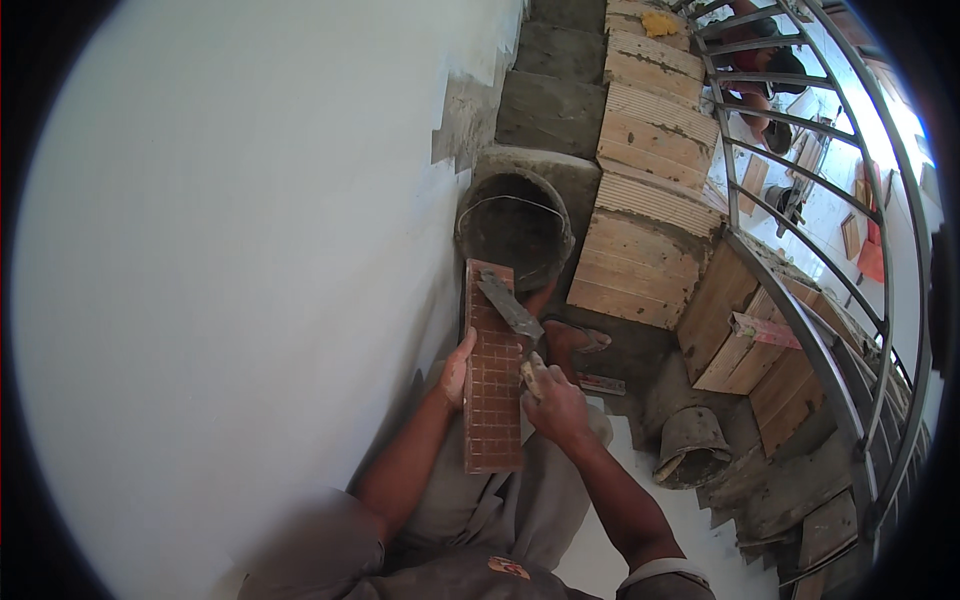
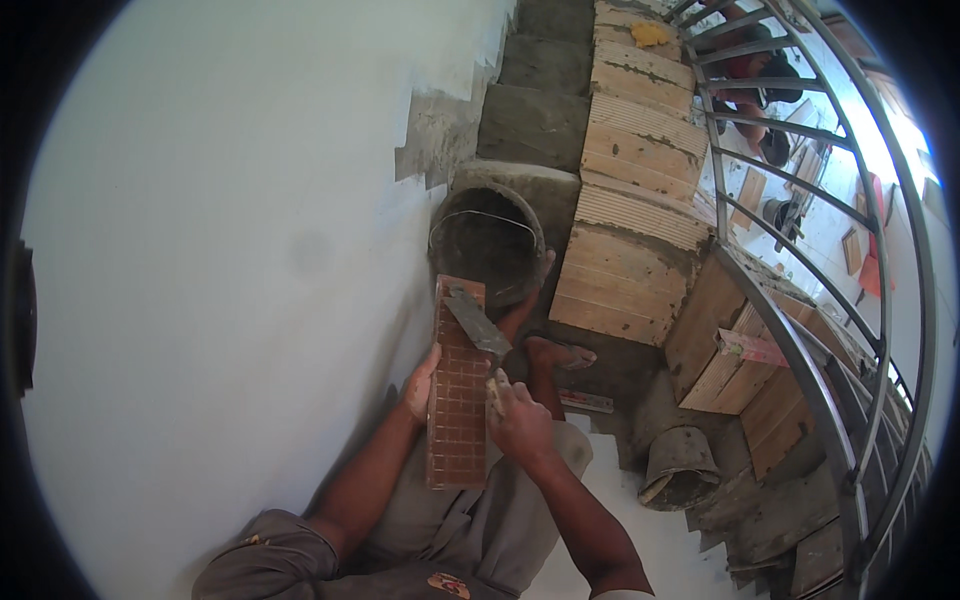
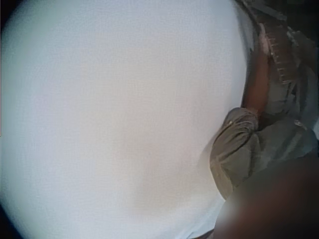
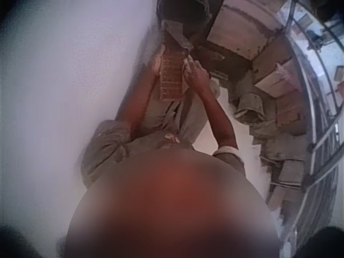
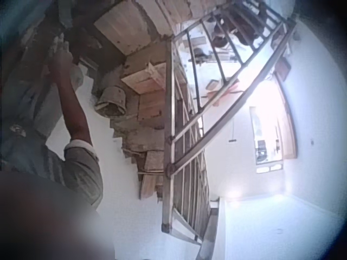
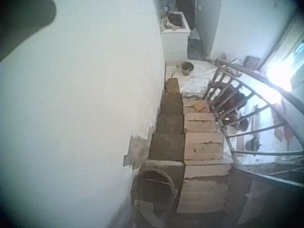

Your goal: Apply cement and place ceramic tiles on a concrete staircase.

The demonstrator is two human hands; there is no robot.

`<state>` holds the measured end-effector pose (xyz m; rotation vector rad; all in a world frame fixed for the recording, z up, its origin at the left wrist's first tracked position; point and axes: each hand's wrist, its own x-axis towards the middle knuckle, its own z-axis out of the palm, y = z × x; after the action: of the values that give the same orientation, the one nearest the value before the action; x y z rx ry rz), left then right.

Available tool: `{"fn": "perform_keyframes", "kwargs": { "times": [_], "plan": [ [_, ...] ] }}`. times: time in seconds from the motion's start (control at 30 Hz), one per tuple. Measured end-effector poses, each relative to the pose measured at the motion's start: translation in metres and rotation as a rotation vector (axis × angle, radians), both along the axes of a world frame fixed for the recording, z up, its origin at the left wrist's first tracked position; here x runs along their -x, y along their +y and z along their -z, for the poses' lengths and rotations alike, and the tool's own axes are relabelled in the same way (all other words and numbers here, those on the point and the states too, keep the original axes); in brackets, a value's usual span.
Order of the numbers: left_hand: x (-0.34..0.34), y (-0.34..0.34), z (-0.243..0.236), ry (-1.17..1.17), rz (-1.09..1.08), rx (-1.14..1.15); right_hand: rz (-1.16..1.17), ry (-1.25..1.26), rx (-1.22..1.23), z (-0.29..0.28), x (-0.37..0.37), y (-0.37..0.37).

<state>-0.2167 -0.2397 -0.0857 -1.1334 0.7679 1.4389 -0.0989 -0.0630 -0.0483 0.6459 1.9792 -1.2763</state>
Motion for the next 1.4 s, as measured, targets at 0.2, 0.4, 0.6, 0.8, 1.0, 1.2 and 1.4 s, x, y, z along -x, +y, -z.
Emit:
{"fn": "perform_keyframes", "kwargs": {
  "times": [0.2, 0.4, 0.6, 0.8, 1.0, 1.2, 1.4],
  "plan": [
    [0.009, -0.020, 0.020, -0.066, 0.005, -0.245, 0.170, 0.184, 0.070, 0.040, -0.010, 0.022],
    [0.025, -0.010, 0.012, -0.015, -0.114, -0.266, 0.143, 0.226, 0.146, 0.076, -0.018, 0.056],
    [0.033, -0.017, 0.004, -0.066, -0.185, -0.345, 0.077, 0.154, 0.096, 0.083, -0.006, 0.065],
    [0.033, -0.015, 0.006, -0.076, -0.168, -0.354, 0.075, 0.123, 0.006, 0.119, -0.002, 0.074],
    [0.027, -0.018, 0.010, -0.108, -0.182, -0.396, -0.002, 0.205, -0.005, 0.139, 0.023, 0.083],
    [0.021, -0.011, 0.015, -0.153, -0.234, -0.362, -0.199, 0.180, 0.021, 0.147, 0.021, 0.084],
    [0.022, -0.011, 0.047, -0.201, -0.134, -0.279, -0.251, 0.298, 0.031, 0.118, -0.018, 0.064]
  ]
}}
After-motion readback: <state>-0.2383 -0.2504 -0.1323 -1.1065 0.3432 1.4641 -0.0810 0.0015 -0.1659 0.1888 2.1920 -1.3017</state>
